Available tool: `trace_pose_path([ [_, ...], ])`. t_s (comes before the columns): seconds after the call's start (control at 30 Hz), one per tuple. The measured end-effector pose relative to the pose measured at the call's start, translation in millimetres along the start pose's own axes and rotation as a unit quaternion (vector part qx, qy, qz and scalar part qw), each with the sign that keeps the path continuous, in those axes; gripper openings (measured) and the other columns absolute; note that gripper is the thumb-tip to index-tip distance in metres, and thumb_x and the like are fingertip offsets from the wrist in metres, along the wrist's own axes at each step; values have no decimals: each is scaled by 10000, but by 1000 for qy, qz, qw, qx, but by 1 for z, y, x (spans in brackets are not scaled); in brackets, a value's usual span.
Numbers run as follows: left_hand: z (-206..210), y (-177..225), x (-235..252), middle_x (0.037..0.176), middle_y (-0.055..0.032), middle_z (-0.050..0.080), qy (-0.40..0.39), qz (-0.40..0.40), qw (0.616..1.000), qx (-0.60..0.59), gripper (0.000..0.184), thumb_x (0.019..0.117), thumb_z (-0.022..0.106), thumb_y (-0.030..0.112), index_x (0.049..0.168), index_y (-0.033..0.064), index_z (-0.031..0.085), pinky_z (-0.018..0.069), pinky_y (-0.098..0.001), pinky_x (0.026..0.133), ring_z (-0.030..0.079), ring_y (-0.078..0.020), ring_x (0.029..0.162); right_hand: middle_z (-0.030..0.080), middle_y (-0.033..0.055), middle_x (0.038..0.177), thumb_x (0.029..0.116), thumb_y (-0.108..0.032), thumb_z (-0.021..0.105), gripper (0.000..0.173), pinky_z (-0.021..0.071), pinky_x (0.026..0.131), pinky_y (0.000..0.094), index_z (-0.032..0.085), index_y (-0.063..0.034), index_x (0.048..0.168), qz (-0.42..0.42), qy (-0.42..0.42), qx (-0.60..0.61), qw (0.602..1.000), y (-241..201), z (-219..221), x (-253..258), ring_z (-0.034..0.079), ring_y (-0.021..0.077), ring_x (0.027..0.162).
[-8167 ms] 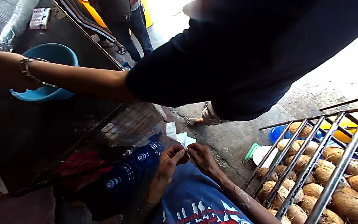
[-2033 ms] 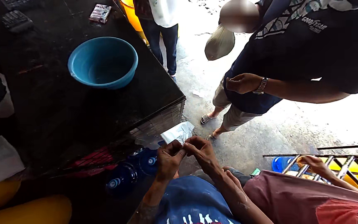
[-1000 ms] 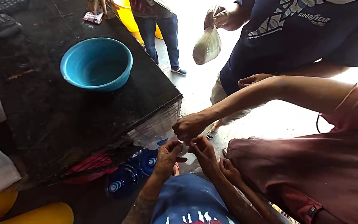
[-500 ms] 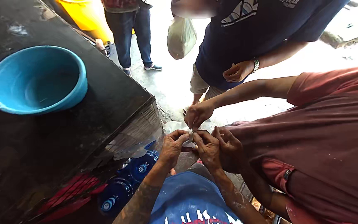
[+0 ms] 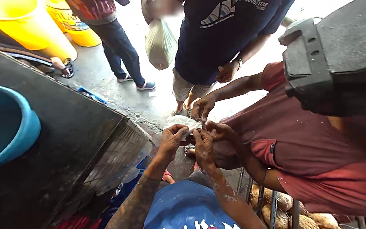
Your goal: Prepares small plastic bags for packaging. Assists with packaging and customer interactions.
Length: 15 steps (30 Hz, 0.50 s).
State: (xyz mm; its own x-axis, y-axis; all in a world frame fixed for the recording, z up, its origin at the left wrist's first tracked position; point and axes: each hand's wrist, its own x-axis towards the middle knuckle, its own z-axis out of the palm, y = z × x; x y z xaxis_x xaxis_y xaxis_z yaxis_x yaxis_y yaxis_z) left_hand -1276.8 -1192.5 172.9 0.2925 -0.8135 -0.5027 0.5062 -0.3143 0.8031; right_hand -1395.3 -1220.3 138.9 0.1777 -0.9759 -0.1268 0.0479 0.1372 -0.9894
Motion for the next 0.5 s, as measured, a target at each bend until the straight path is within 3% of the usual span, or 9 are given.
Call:
trace_pose_path([
  [0.1,4,0,12,913,-143,724,-3,-22,1000,4,149,1043,564,66,1036,-39,669,645,-386,680,736,-236,758,724,135,846,1067,-46,473,235,649,733,330,655,93,1015,35,23,25,999,7,4,0,741,169,752],
  [0.33,0,-10,22,984,-141,716,-18,-32,999,6,183,1060,550,123,1073,-16,667,634,-375,640,727,-233,799,715,163,1039,1036,-58,545,250,649,739,321,594,93,1229,18,11,6,1000,10,-14,-21,740,181,812],
  [0.4,-10,-13,22,1055,-129,707,1,-37,999,11,195,1068,538,147,1130,4,654,626,-373,666,725,-238,876,720,160,1037,1029,-79,545,270,650,742,340,602,88,1234,21,8,-23,999,16,-30,-30,741,191,818],
  [0.5,-31,-27,21,1079,-132,702,55,-46,997,-2,214,1071,530,158,1178,10,644,629,-396,678,724,-254,890,724,133,991,1026,-96,537,241,636,715,325,633,63,1180,42,3,-62,997,25,-55,-45,727,173,789],
])
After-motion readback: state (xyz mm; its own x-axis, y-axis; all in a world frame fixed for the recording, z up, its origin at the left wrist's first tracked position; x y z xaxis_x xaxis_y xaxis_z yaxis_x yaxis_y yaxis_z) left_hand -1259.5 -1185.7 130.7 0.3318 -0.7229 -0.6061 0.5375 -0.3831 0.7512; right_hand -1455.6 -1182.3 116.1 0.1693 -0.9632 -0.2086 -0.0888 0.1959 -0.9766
